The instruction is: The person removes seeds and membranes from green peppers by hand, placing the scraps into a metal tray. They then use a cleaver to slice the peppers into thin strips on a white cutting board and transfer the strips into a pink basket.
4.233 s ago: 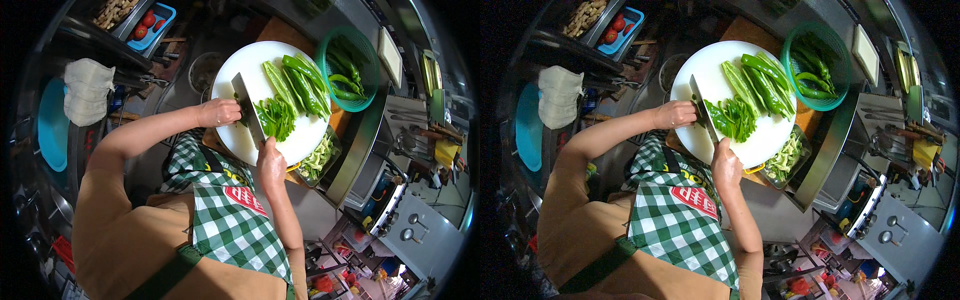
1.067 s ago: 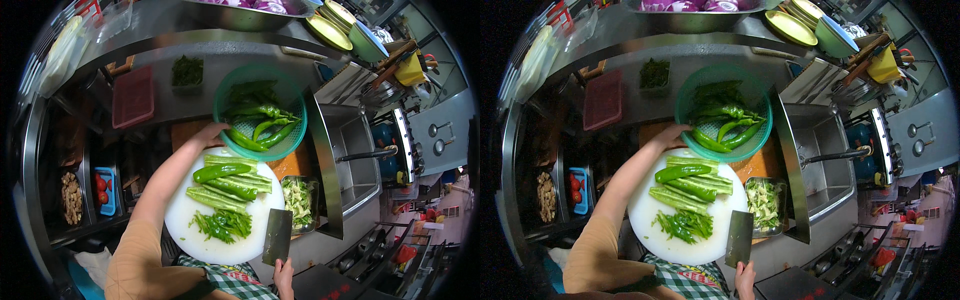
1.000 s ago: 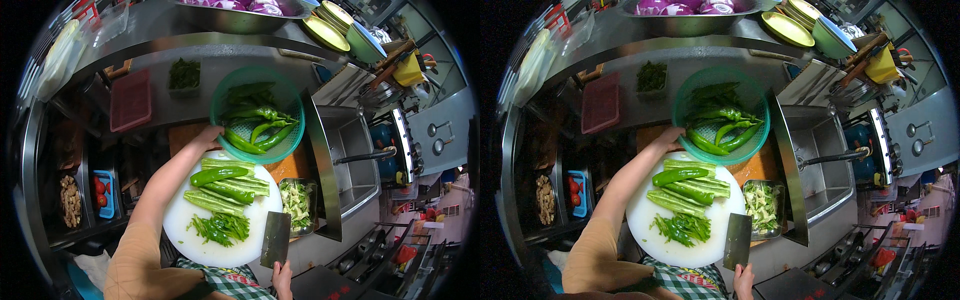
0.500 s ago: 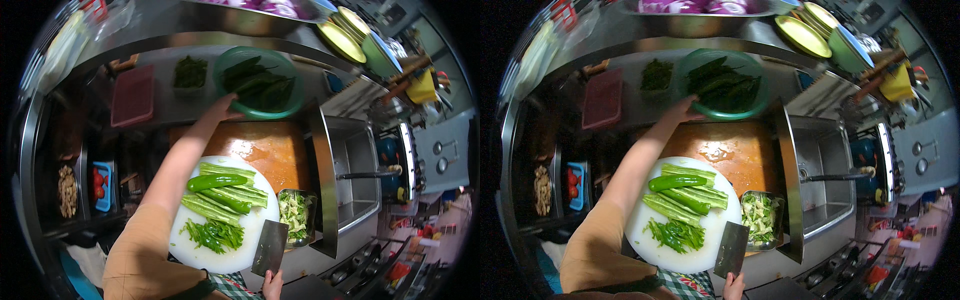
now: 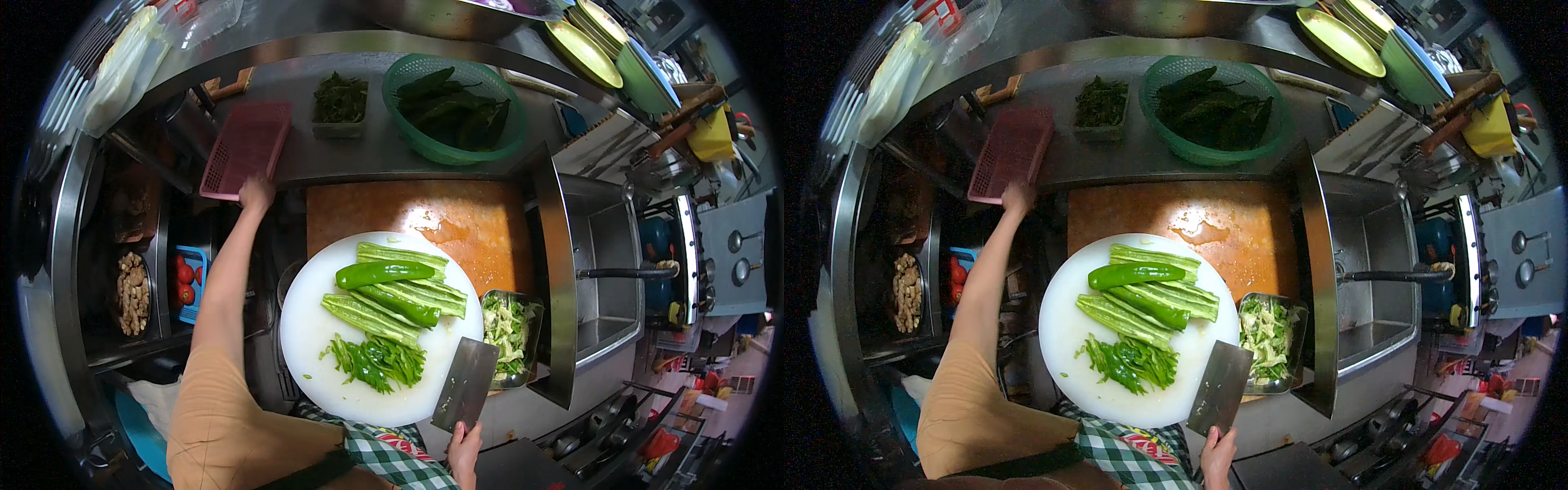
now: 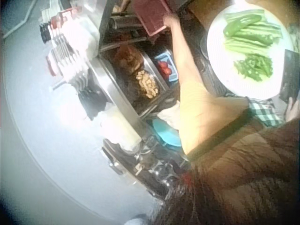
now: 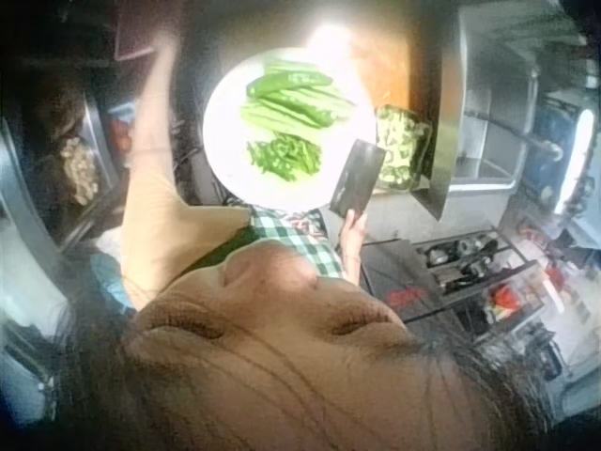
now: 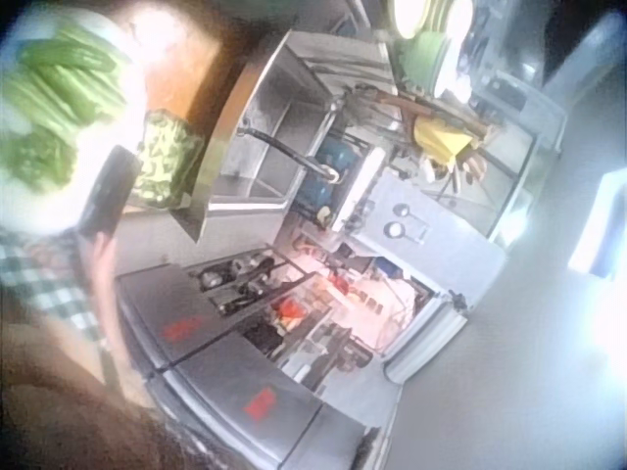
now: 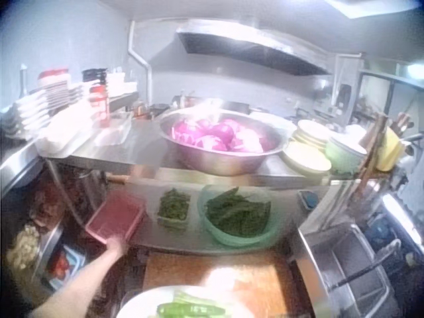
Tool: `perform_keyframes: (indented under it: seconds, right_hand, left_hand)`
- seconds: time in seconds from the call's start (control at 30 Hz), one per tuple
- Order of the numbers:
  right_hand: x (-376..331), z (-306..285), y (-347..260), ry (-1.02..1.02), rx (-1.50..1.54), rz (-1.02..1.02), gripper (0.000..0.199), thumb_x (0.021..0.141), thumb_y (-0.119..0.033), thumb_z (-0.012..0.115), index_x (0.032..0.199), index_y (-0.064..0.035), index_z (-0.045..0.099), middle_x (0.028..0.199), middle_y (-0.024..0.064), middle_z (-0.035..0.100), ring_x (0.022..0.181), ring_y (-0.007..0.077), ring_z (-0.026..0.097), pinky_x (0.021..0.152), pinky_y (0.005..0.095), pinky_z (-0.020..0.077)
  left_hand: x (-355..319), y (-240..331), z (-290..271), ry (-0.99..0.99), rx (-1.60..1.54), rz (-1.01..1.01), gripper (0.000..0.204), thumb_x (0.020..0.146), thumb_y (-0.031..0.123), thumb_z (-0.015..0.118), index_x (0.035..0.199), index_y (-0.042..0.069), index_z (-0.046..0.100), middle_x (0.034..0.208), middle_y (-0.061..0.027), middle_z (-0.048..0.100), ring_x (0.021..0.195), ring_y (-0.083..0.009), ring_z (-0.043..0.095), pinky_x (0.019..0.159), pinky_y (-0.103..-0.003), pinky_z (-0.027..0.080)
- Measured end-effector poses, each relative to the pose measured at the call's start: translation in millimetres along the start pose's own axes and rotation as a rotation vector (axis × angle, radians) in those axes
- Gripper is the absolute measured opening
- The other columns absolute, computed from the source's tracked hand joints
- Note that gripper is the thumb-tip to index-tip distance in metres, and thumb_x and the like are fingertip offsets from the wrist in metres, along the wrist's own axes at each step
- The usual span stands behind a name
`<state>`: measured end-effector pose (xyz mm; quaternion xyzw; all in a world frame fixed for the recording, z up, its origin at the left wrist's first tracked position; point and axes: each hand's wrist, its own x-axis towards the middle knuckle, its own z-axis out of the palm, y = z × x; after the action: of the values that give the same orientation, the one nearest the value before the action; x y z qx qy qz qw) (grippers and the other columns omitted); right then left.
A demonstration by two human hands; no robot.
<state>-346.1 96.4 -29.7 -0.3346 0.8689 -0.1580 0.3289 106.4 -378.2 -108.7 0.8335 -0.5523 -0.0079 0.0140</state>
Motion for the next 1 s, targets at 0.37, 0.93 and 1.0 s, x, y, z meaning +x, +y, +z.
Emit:
perform_keyframes:
  seconds: [0.37,0.93,1.0]
  right_hand:
    - [-2.1,4.3,1.2,0.067,0.067,-0.151,0.029,0.092,-0.021,0.052,0.105,0.0037,0.047,0.083,0.0264,0.062,0.078,0.0438,0.061,0.065,0.0452,0.0466]
    - [21.2,28.4,39.1,0.183,0.207,-0.191,0.037,0.085,-0.032,0.065,0.07,-0.0007,0.052,0.054,0.0074,0.054,0.048,0.0138,0.049,0.047,0.0317,0.0402]
    - [17.4,31.6,23.9,0.132,0.166,-0.269,0.035,0.085,-0.031,0.065,0.075,0.0009,0.055,0.055,0.0094,0.054,0.049,0.0142,0.05,0.049,0.0328,0.0416]
  left_hand:
    - [-100.8,15.3,-19.1,0.032,-0.096,1.063,0.019,0.073,0.009,0.057,0.091,0.003,0.061,0.082,-0.0165,0.061,0.077,-0.0351,0.059,0.068,-0.043,0.047]
    - [-288.0,29.8,-55.7,0.109,-0.553,1.481,0.07,0.068,0.05,0.068,0.131,0.024,0.05,0.144,-0.0111,0.034,0.135,-0.0334,0.025,0.109,-0.051,0.018]
    - [-329.2,29.0,-29.3,-0.011,-0.424,1.473,0.081,0.061,0.066,0.065,0.133,0.033,0.047,0.15,-0.0098,0.024,0.138,-0.0355,0.017,0.109,-0.058,0.011]
